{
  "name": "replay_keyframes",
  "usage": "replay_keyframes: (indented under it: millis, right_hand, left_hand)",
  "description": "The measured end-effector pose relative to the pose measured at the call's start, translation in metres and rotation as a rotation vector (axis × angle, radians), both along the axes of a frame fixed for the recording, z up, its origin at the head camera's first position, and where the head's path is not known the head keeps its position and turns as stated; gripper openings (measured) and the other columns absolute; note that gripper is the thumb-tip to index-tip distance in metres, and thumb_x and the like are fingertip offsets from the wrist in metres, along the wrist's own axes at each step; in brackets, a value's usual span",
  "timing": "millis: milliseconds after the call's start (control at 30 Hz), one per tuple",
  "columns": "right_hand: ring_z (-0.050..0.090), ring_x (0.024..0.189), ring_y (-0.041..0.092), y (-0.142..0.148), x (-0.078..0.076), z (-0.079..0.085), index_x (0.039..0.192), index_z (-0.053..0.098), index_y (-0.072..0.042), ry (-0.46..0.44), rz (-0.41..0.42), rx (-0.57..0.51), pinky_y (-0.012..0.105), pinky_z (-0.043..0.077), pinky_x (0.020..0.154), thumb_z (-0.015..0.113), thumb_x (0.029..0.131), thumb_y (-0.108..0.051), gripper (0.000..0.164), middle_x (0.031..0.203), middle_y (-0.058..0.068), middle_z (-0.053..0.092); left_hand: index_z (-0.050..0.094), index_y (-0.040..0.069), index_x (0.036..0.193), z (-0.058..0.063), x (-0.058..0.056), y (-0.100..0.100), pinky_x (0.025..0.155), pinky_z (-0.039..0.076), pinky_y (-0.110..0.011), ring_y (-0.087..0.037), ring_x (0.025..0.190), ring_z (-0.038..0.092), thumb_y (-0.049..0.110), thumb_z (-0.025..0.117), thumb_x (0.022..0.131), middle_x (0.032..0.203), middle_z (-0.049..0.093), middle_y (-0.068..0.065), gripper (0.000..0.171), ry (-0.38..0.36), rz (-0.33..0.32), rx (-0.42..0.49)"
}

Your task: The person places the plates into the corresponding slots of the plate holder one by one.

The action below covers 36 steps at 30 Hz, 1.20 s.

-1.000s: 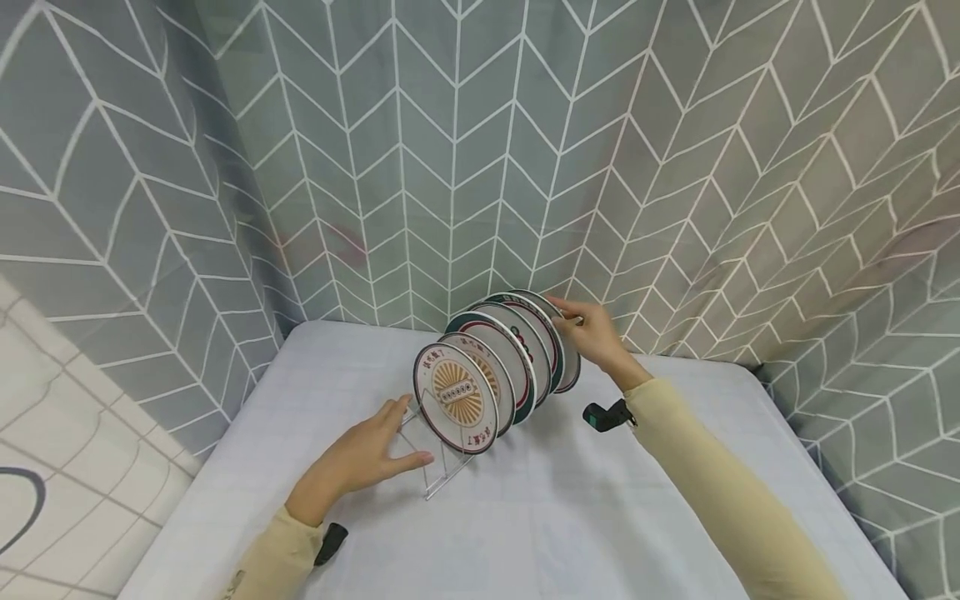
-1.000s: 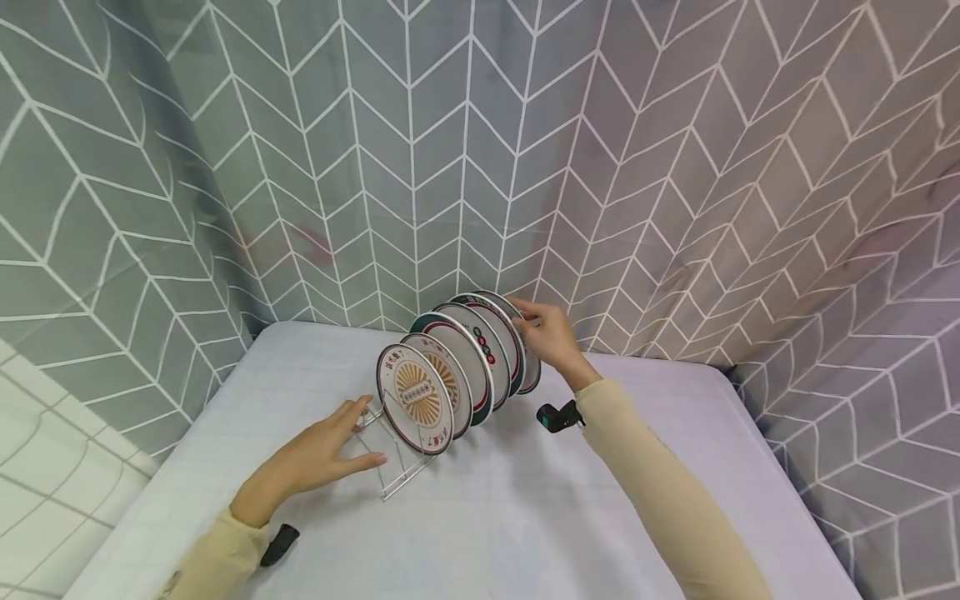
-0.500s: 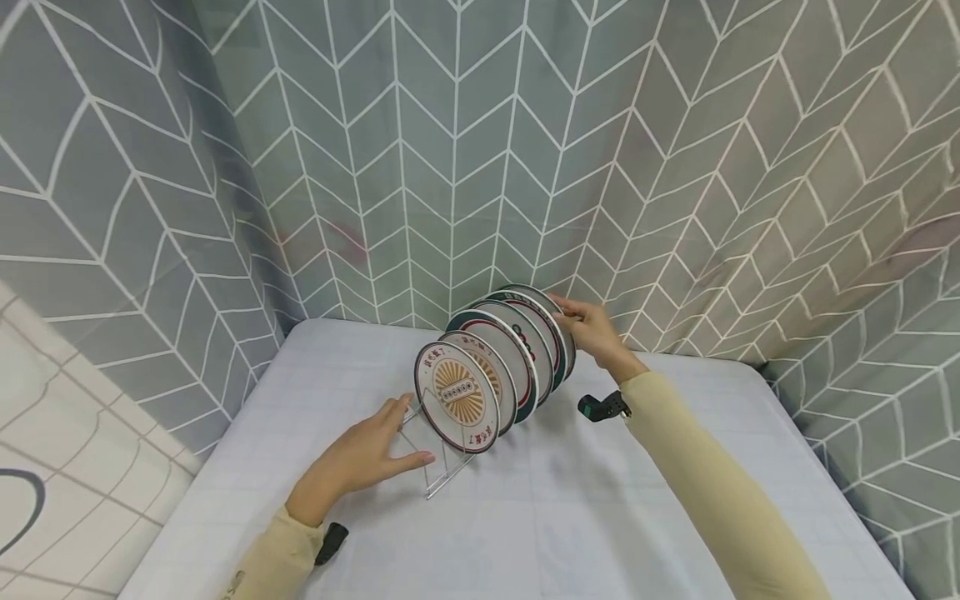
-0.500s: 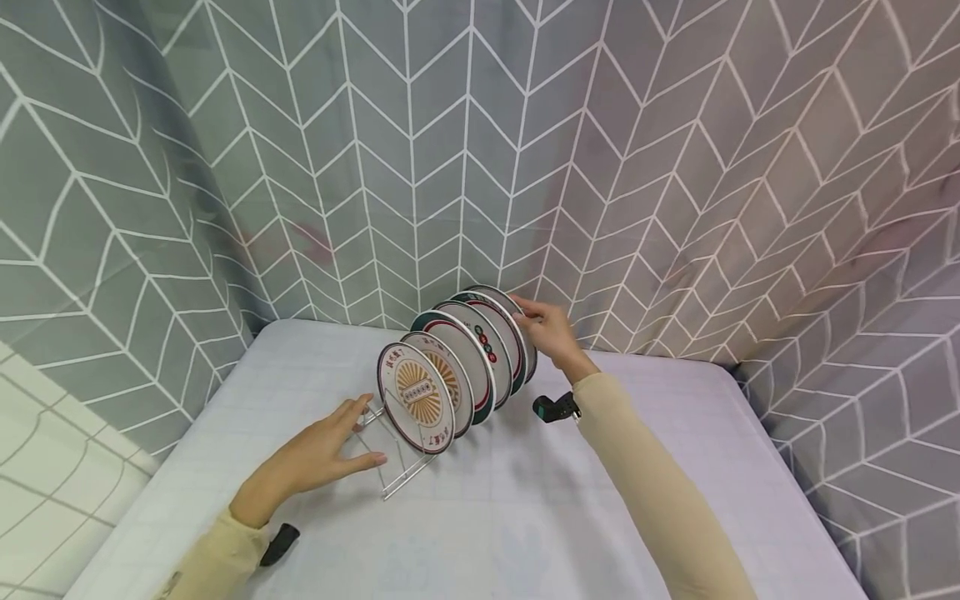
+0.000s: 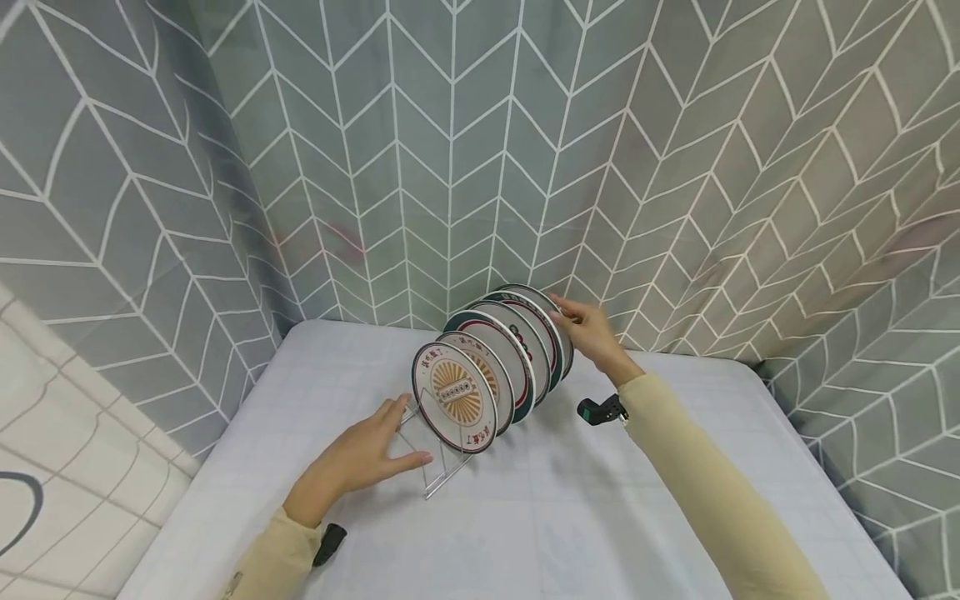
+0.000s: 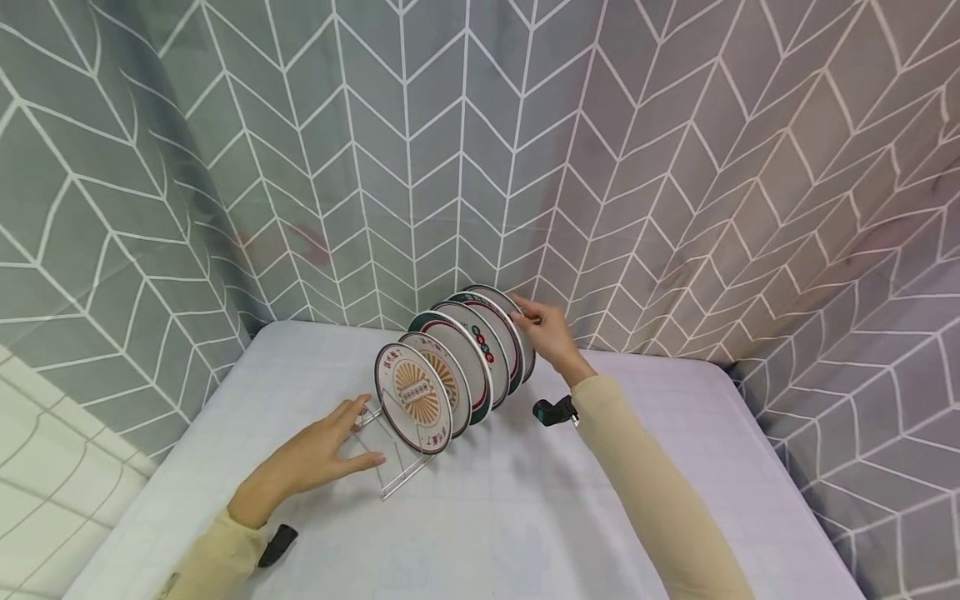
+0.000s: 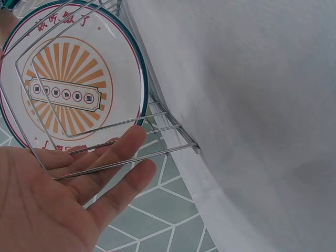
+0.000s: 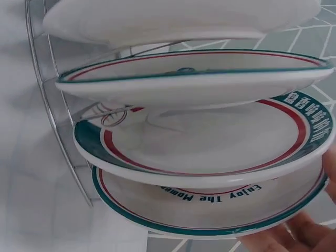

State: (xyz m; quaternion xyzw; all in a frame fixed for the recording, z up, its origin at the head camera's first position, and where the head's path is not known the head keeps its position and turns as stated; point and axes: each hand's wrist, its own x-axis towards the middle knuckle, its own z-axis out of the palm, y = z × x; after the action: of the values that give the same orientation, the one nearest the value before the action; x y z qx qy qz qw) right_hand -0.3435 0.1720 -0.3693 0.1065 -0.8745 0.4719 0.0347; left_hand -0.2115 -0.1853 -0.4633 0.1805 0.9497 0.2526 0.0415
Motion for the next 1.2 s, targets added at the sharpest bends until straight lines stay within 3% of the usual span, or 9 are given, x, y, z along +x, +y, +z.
replay_keyframes:
  millis: [133,200,300,467,733,833,933,1067,1200]
  right_hand:
    - [0.056,0.120,0.039,0.004,0.017,-0.002,0.152,0.036,-0.015,0.039,-0.036,0.030,0.050,0.049,0.098,0.052,0.102,-0.030,0.055,0.132,0.026,0.058]
    - [0.056,0.121,0.039,0.006,0.030,-0.005,0.153,0.035,-0.017,0.080,-0.068,0.022,0.055,0.047,0.100,0.051,0.103,-0.032,0.055,0.134,0.024,0.057]
    - [0.057,0.118,0.036,0.011,0.056,-0.014,0.152,0.037,-0.019,0.107,-0.116,-0.009,0.053,0.051,0.096,0.051,0.102,-0.035,0.054,0.131,0.021,0.059]
    - [0.056,0.119,0.033,0.016,0.093,-0.040,0.151,0.040,-0.016,0.028,-0.132,-0.101,0.042,0.057,0.092,0.051,0.102,-0.032,0.052,0.134,0.022,0.057]
    - [0.059,0.114,0.028,0.007,0.118,-0.057,0.146,0.047,-0.017,0.001,-0.170,-0.164,0.031,0.059,0.085,0.056,0.101,-0.026,0.047,0.131,0.017,0.060]
    - [0.059,0.106,0.016,-0.009,0.132,-0.054,0.141,0.053,-0.013,0.110,-0.213,-0.212,0.020,0.057,0.080,0.060,0.099,-0.020,0.043,0.126,0.013,0.063]
    - [0.060,0.102,0.012,-0.031,0.149,-0.053,0.134,0.058,-0.009,0.301,-0.203,-0.227,0.016,0.056,0.076,0.066,0.094,-0.010,0.041,0.120,0.013,0.065]
    - [0.062,0.104,0.023,-0.068,0.167,-0.055,0.132,0.058,-0.004,0.549,-0.079,-0.114,0.025,0.058,0.077,0.074,0.085,-0.001,0.050,0.117,0.013,0.064]
    - [0.058,0.111,0.024,-0.102,0.176,-0.064,0.136,0.054,-0.006,0.636,-0.009,0.058,0.035,0.058,0.081,0.079,0.081,-0.011,0.061,0.124,0.010,0.060]
  left_hand:
    - [0.021,0.001,0.155,-0.001,0.001,-0.001,0.109,0.040,-0.054,-0.042,0.136,0.043,0.075,0.057,0.081,0.155,0.033,-0.025,0.111,-0.002,0.003,0.001]
    - [0.021,0.001,0.155,0.000,0.001,-0.002,0.109,0.040,-0.054,-0.042,0.137,0.043,0.075,0.056,0.081,0.154,0.033,-0.025,0.110,0.011,-0.003,-0.006]
    - [0.021,0.001,0.155,0.002,0.000,-0.002,0.109,0.040,-0.054,-0.042,0.136,0.043,0.075,0.056,0.081,0.154,0.034,-0.026,0.110,0.022,-0.007,-0.015]
    - [0.022,0.000,0.155,0.004,-0.001,-0.001,0.110,0.039,-0.054,-0.042,0.136,0.043,0.076,0.056,0.081,0.154,0.033,-0.026,0.111,0.011,-0.009,-0.010]
    - [0.022,0.000,0.154,0.002,0.001,0.000,0.110,0.039,-0.054,-0.042,0.136,0.043,0.075,0.057,0.081,0.155,0.033,-0.025,0.111,0.001,0.007,-0.011]
    - [0.022,0.000,0.155,0.003,0.002,0.000,0.110,0.039,-0.054,-0.042,0.137,0.043,0.076,0.056,0.080,0.155,0.033,-0.025,0.112,-0.008,0.002,-0.016]
    - [0.022,0.000,0.155,0.005,0.001,-0.001,0.111,0.038,-0.054,-0.041,0.138,0.041,0.077,0.056,0.080,0.155,0.033,-0.025,0.113,-0.014,-0.012,-0.016]
    - [0.026,0.005,0.155,0.009,0.000,-0.008,0.109,0.040,-0.056,-0.039,0.136,0.044,0.075,0.057,0.081,0.152,0.039,-0.022,0.106,0.008,-0.024,0.003]
    - [0.031,0.013,0.154,0.012,0.000,-0.016,0.100,0.047,-0.055,-0.033,0.122,0.058,0.071,0.061,0.081,0.143,0.050,-0.015,0.097,0.071,-0.022,0.039]
